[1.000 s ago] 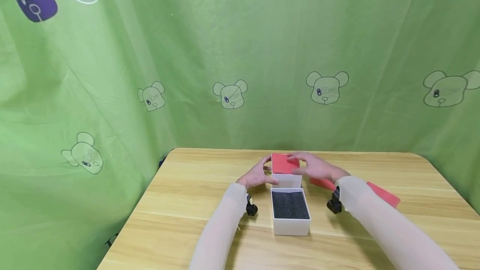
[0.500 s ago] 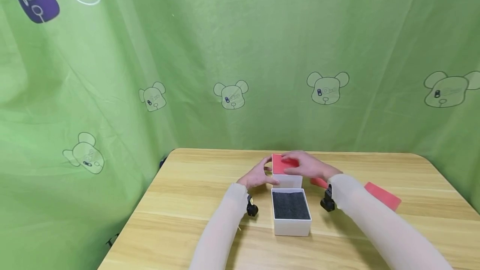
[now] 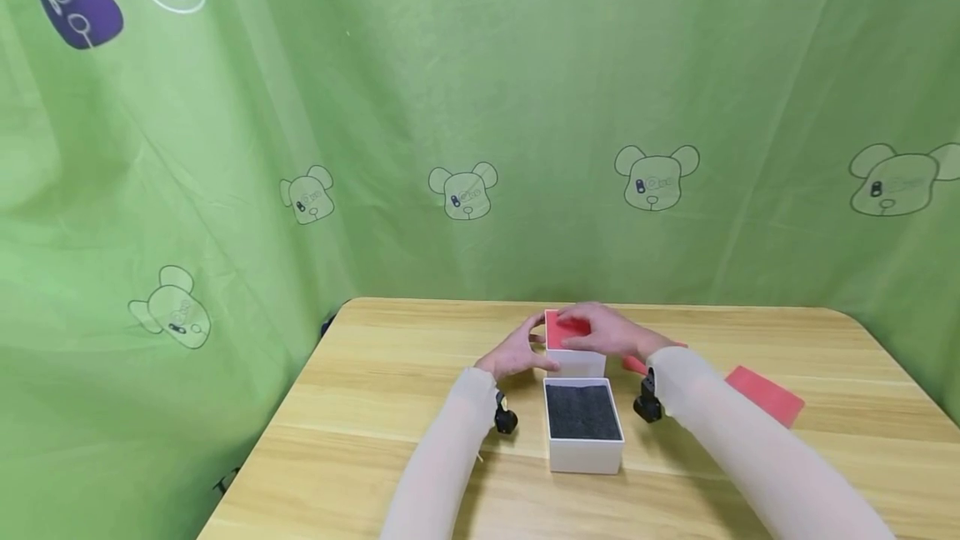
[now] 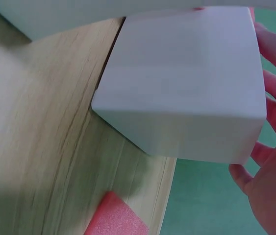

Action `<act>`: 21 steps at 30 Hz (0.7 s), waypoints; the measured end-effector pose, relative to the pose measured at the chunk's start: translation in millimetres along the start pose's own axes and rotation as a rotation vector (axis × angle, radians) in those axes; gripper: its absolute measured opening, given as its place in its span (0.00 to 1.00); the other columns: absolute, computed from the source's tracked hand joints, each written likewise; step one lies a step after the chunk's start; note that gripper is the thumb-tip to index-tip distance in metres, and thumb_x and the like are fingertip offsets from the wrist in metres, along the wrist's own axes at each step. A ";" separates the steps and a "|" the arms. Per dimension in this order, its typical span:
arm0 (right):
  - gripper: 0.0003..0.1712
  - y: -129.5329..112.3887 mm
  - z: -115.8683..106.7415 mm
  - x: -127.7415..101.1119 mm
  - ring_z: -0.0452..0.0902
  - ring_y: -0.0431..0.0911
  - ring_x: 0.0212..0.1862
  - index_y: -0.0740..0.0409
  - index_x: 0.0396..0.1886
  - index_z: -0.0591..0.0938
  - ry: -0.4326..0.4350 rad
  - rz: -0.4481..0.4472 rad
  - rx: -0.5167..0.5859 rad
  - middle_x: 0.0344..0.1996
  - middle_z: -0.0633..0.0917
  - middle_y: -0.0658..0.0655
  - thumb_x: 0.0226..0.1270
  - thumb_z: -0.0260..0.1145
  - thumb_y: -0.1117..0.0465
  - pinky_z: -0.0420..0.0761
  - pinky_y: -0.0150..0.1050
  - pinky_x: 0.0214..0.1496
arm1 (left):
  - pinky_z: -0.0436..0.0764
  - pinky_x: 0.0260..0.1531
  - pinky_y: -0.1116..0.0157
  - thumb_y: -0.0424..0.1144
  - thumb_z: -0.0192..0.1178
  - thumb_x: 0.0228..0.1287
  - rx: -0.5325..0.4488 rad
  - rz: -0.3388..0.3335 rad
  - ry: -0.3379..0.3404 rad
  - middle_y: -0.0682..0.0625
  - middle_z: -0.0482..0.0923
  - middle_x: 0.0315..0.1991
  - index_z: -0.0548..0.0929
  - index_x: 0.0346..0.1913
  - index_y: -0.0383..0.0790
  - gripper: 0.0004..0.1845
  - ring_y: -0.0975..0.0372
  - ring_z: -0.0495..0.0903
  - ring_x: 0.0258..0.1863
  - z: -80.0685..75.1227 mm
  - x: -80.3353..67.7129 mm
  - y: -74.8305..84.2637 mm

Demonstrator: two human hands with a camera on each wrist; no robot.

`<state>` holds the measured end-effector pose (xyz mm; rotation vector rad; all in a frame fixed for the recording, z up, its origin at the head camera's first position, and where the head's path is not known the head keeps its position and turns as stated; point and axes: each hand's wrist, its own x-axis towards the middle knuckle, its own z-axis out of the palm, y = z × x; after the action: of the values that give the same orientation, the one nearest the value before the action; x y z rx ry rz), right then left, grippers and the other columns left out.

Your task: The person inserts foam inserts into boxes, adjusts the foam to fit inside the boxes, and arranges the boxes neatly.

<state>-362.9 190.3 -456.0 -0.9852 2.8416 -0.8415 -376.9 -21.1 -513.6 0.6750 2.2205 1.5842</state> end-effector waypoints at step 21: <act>0.31 0.2 3.4 3.3 0.69 0.58 0.57 0.57 0.58 0.78 -0.024 0.034 -0.054 0.57 0.76 0.61 0.60 0.66 0.44 0.69 0.57 0.55 | 0.77 0.47 0.68 0.31 0.73 0.47 0.011 0.025 -0.018 0.57 0.56 0.70 0.53 0.73 0.50 0.52 0.61 0.69 0.57 -1.8 1.1 -1.1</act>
<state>-365.0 186.9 -458.6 -0.9432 2.8664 -0.7493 -379.0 -22.2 -514.1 0.7199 2.2174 1.5723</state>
